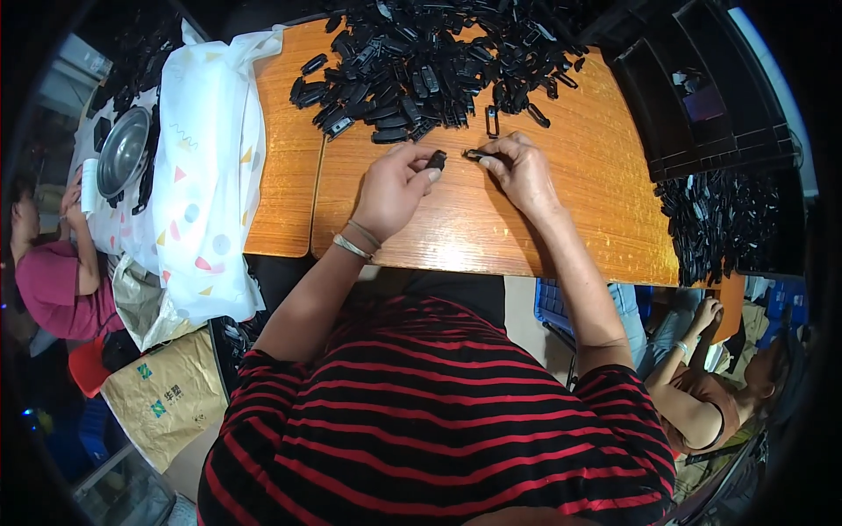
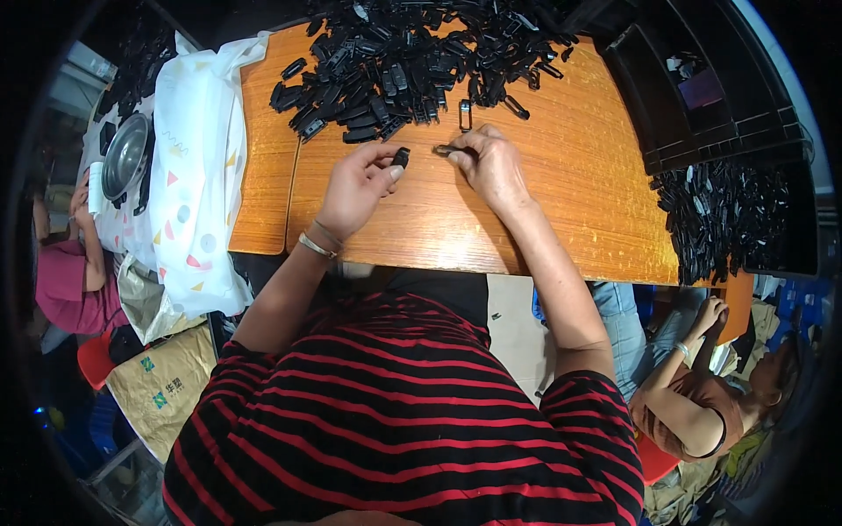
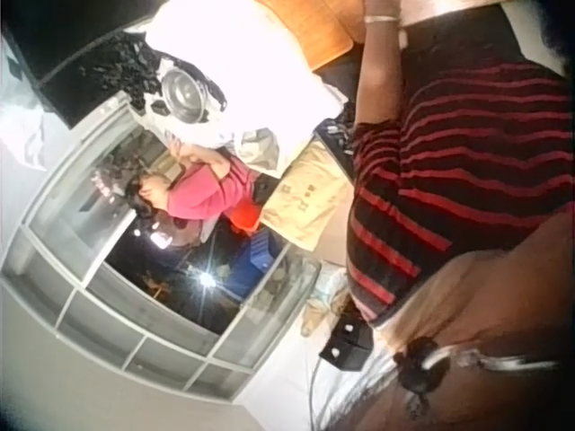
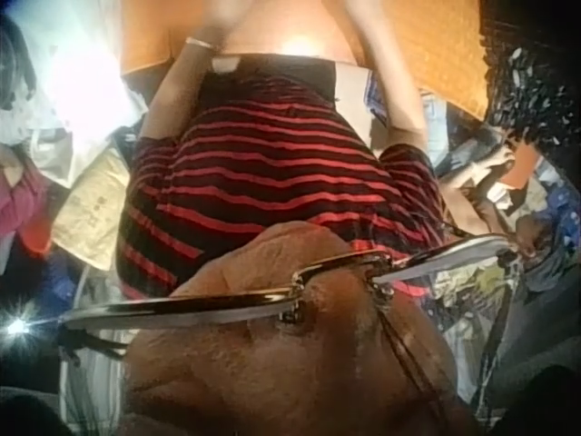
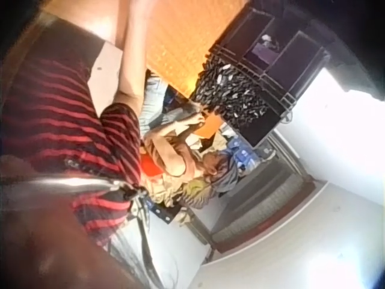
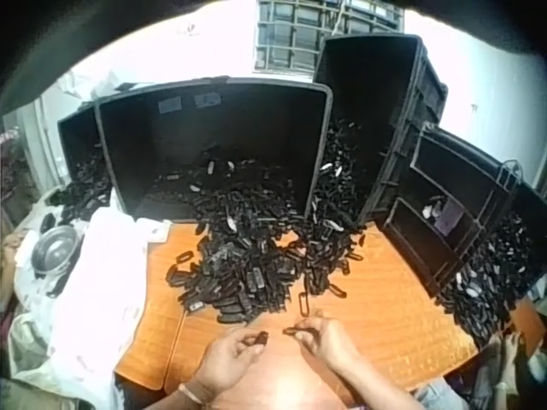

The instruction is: Assembling small black plastic buckle components at a workbench.

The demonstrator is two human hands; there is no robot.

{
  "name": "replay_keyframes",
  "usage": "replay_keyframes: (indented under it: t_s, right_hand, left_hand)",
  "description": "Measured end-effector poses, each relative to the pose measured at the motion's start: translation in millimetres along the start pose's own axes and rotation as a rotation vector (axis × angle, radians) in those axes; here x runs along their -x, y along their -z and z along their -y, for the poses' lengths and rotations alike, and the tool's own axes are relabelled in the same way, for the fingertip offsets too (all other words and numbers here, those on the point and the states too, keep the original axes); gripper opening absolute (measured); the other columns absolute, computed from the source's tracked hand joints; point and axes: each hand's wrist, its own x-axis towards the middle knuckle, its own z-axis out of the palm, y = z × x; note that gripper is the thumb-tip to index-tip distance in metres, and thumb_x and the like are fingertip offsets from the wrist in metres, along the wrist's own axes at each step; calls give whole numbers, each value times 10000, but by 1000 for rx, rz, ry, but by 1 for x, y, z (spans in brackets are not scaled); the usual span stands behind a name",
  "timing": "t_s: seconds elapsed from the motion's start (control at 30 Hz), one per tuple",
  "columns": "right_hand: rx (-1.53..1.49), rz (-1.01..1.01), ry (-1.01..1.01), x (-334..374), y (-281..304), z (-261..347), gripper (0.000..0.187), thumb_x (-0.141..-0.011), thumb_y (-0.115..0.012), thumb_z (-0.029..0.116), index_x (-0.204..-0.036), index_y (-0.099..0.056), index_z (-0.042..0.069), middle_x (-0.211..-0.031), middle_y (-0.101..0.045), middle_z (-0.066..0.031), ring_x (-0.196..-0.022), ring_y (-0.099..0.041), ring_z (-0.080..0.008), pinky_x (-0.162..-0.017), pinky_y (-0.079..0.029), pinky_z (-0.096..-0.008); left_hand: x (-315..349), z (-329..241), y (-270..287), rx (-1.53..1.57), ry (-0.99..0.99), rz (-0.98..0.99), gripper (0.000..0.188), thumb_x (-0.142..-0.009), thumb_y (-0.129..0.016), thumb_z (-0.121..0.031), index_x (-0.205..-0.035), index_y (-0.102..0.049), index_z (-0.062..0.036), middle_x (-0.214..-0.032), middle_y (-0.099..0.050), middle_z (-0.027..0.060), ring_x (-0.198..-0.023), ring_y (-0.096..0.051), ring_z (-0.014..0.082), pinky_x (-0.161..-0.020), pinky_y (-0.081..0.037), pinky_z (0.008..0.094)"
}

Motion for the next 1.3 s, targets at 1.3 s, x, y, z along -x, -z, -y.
replay_keyframes:
  t_s: [1.3]
  right_hand:
    - [-252, -198, 86, 35, -29, 87, 216, -791, -728, -6, -988, -639, 5, -868, -582, -83, -647, -581, -121, -535, -464, -236]
  left_hand:
    - [28, -16, 6, 507, -49, -41, 289, -909, -621, -22, -1192, -596, 32, -897, -653, 29, -685, -579, 37, -604, -454, 168]
